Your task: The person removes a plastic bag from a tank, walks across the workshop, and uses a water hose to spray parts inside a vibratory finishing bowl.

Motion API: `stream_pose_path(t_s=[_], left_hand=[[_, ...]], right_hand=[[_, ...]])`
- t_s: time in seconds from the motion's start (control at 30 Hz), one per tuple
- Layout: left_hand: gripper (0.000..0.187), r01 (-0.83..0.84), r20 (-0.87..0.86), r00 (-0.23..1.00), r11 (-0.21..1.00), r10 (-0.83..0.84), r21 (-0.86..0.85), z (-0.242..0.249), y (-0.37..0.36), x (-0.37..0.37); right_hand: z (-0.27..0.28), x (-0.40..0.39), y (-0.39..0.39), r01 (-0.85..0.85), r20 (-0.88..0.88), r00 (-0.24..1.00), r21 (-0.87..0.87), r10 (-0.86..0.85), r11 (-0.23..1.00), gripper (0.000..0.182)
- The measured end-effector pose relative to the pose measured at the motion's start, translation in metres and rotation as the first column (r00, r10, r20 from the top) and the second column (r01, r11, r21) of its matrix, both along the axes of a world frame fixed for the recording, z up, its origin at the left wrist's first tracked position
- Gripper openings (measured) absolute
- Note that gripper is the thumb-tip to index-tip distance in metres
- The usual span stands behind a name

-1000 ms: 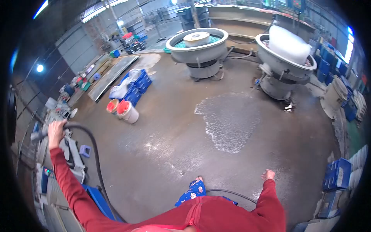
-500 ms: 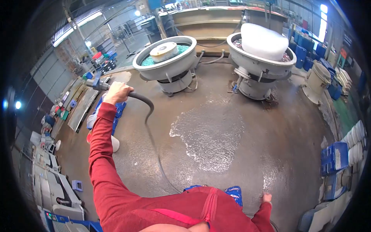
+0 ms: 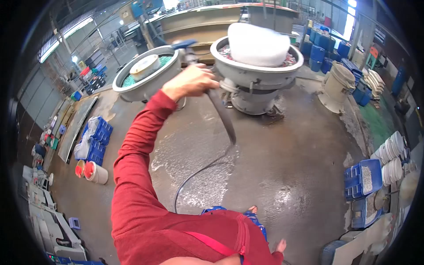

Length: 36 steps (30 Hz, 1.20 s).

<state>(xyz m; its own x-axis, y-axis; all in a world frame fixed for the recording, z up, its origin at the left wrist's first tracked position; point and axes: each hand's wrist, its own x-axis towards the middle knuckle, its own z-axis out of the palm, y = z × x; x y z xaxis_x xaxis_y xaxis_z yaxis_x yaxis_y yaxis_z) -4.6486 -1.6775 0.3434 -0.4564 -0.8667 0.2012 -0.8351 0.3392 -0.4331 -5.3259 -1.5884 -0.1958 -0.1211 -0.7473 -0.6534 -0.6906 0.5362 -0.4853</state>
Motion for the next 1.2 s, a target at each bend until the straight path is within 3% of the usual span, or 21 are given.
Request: stream_pose_path(t_s=[0.1, 0.17, 0.23, 0.3, 0.4, 0.5, 0.53, 0.63, 0.7, 0.8, 0.9, 0.97, 1.0, 1.03, 1.1, 1.2], left_hand=[[0.018, 0.342, 0.063, 0.936, 0.938, -0.345, 0.057, -0.004, -0.108, -0.106], [0.014, 0.48, 0.071, 0.871, 0.873, -0.486, 0.081, -0.008, -0.162, -0.166], [0.011, 0.532, 0.097, 0.834, 0.839, -0.543, 0.113, -0.008, -0.211, -0.214], [0.01, 0.564, 0.078, 0.816, 0.818, -0.573, 0.113, -0.014, -0.263, -0.251], [0.007, 0.659, 0.013, 0.75, 0.749, -0.661, 0.073, -0.041, -0.341, -0.297], [0.006, 0.768, -0.084, 0.641, 0.638, -0.763, 0.058, -0.078, -0.417, -0.321], [0.007, 0.742, -0.071, 0.67, 0.666, -0.739, 0.074, -0.091, -0.445, -0.323], [0.01, 0.703, -0.119, 0.71, 0.709, -0.694, 0.058, -0.119, -0.531, -0.322], [0.008, 0.654, -0.192, 0.756, 0.735, -0.625, 0.18, -0.132, -0.579, -0.327], [0.014, 0.603, -0.3, 0.775, 0.792, -0.556, 0.091, -0.134, -0.656, -0.343], [0.027, 0.472, -0.183, 0.822, 0.825, -0.54, -0.312, -0.117, -0.734, -0.348], [0.036, 0.238, -0.235, 0.923, 0.932, -0.305, -0.272, -0.107, -0.784, -0.352], [0.038, 0.126, -0.356, 0.911, 0.963, -0.208, -0.24, -0.11, -0.812, -0.352], [0.041, -0.013, -0.373, 0.926, 0.983, -0.057, -0.182, -0.108, -0.834, -0.353], [0.045, -0.277, -0.462, 0.869, 0.948, 0.177, -0.158, -0.136, -0.88, -0.351], [0.043, -0.524, -0.417, 0.784, 0.851, 0.46, -0.046, -0.172, -0.944, -0.346]], right_hand=[[0.086, 0.07, -0.119, 0.137, 0.545, 0.838, -0.159, -0.029, 0.978, 0.066], [0.196, 0.126, -0.186, -0.14, 0.621, 0.693, -0.385, 0.368, 0.912, 0.07], [0.266, 0.171, -0.24, -0.13, 0.774, 0.402, -0.481, 0.49, 0.867, 0.067], [0.288, 0.202, -0.291, -0.065, 0.836, 0.057, -0.542, 0.545, 0.838, 0.07], [0.348, 0.223, -0.355, -0.143, 0.81, -0.091, -0.586, 0.579, 0.797, 0.059], [0.346, 0.204, -0.442, -0.246, 0.933, -0.274, -0.304, 0.234, 0.92, 0.041], [0.351, 0.208, -0.462, -0.153, 0.947, -0.246, -0.249, 0.207, 0.956, 0.027], [0.341, 0.197, -0.553, -0.165, 0.978, -0.026, -0.208, 0.206, 0.964, 0.025], [0.336, 0.191, -0.599, -0.159, 0.987, 0.011, -0.157, 0.16, 0.975, 0.023], [0.336, 0.181, -0.671, -0.128, 0.994, 0.026, -0.102, 0.106, 0.987, 0.02], [0.327, 0.18, -0.739, -0.098, 1.0, 0.002, -0.02, 0.02, 0.995, 0.015], [0.323, 0.176, -0.783, -0.146, 0.999, 0.038, -0.022, 0.028, 0.989, 0.013], [0.319, 0.173, -0.805, -0.169, 0.998, 0.058, -0.023, 0.034, 0.985, 0.012], [0.317, 0.17, -0.827, -0.204, 0.996, 0.072, -0.036, 0.052, 0.978, 0.012], [0.314, 0.163, -0.865, -0.269, 0.99, 0.103, -0.062, 0.093, 0.961, 0.011], [0.312, 0.145, -0.938, -0.368, 0.986, 0.119, -0.066, 0.118, 0.927, 0.01]])
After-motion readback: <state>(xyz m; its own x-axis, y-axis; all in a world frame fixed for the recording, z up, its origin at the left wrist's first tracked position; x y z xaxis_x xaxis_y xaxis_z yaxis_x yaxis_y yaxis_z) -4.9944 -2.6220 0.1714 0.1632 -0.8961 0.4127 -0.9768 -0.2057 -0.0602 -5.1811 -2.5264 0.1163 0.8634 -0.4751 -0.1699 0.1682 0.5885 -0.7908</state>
